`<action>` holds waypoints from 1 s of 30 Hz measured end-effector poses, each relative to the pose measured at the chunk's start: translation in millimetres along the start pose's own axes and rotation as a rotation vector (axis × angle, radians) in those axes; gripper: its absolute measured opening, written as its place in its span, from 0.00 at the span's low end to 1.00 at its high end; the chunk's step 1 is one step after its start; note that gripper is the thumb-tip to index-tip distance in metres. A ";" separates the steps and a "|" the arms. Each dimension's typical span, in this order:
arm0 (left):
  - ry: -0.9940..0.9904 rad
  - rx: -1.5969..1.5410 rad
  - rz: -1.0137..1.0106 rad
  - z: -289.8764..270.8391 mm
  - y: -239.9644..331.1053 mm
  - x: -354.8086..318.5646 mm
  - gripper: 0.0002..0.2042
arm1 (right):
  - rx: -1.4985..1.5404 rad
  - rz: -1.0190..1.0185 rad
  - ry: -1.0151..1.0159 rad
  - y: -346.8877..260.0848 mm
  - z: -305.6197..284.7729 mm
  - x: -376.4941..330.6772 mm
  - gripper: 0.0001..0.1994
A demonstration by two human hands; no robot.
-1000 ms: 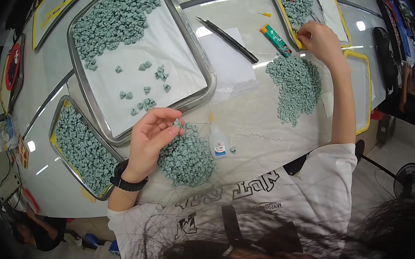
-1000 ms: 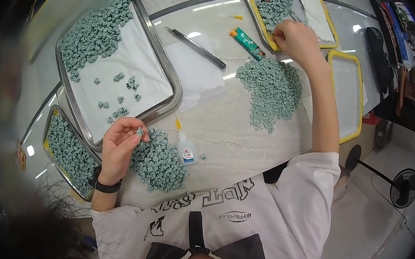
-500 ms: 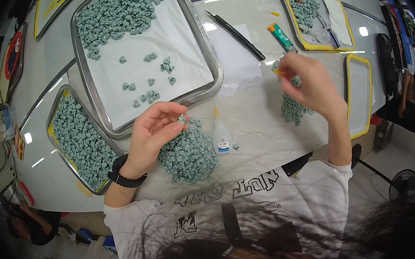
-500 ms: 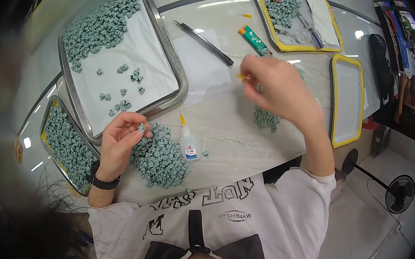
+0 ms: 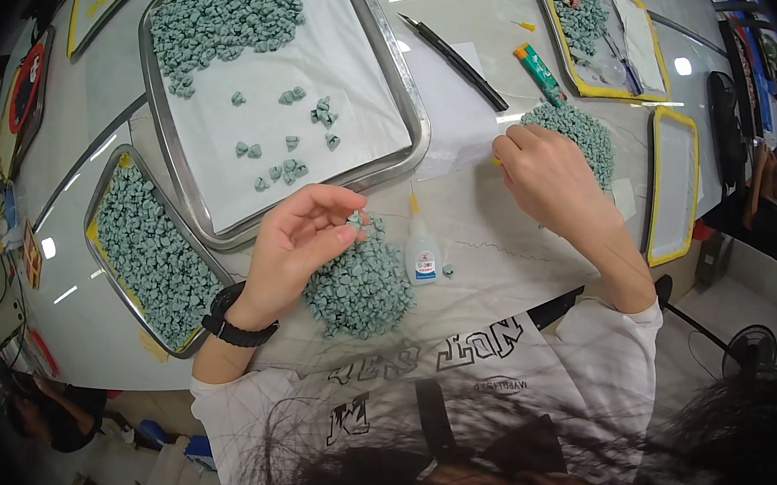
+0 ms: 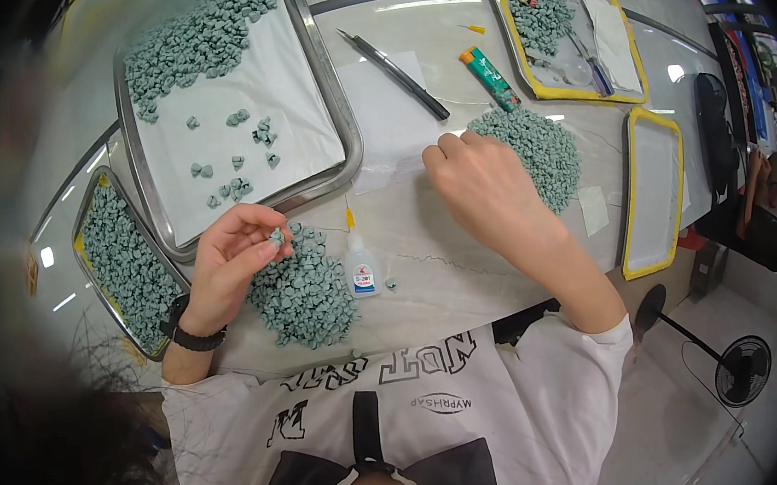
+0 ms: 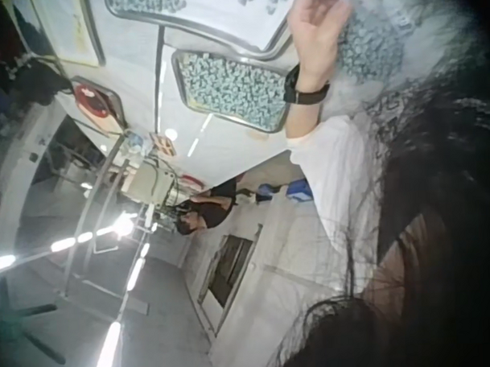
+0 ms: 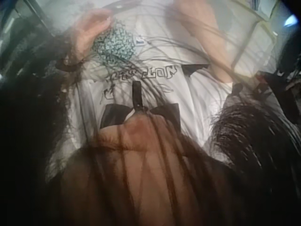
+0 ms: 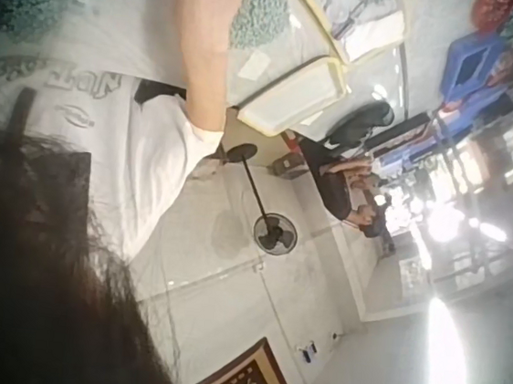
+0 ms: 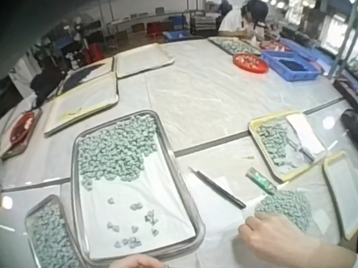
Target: The person assembles small parts by applying glue to them with a glue bottle and pressing the components together by hand.
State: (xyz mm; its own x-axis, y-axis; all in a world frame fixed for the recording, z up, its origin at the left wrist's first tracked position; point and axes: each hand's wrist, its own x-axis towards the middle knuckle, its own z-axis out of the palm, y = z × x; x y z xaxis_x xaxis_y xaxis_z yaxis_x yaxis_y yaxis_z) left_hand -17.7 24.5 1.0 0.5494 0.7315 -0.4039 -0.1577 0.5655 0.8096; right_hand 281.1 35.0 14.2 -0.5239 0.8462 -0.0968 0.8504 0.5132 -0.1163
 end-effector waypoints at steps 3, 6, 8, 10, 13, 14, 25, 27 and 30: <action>-0.002 -0.015 0.006 0.1 -0.8 -0.7 0.13 | -0.014 -0.002 -0.005 0.8 6.2 -0.1 0.06; -0.013 -0.007 0.007 -0.6 -1.3 0.0 0.13 | -0.002 -0.007 -0.001 4.5 9.9 -3.2 0.06; -0.019 -0.011 0.008 -0.9 -1.5 0.4 0.13 | 0.010 -0.002 0.011 8.5 9.2 -6.6 0.06; -0.012 -0.009 0.011 -0.6 -1.2 0.4 0.13 | 0.101 -0.023 0.090 11.9 6.3 -9.0 0.06; -0.001 -0.009 0.008 0.1 -1.9 -1.1 0.13 | 0.071 -0.002 0.125 15.4 -0.2 -9.4 0.06; -0.010 -0.010 0.000 0.1 -1.5 0.1 0.13 | 0.069 0.007 0.125 16.3 2.4 -9.5 0.06; 0.051 0.023 0.019 4.5 -3.1 0.0 0.12 | 0.110 -0.034 0.175 22.6 0.8 -10.5 0.06; 0.038 0.030 0.026 3.9 -2.6 1.3 0.12 | 0.064 -0.046 0.136 22.6 3.3 -9.8 0.06; 0.038 0.013 0.004 2.8 -3.0 1.2 0.12 | 0.056 -0.043 0.087 22.9 6.6 -10.2 0.06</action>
State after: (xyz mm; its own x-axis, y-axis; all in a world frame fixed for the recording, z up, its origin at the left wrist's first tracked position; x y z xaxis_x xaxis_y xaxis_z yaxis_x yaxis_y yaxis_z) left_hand -14.3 22.6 -0.7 0.5175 0.7477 -0.4162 -0.1488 0.5576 0.8167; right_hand 305.6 37.2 5.9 -0.5515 0.8341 -0.0050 0.8219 0.5424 -0.1741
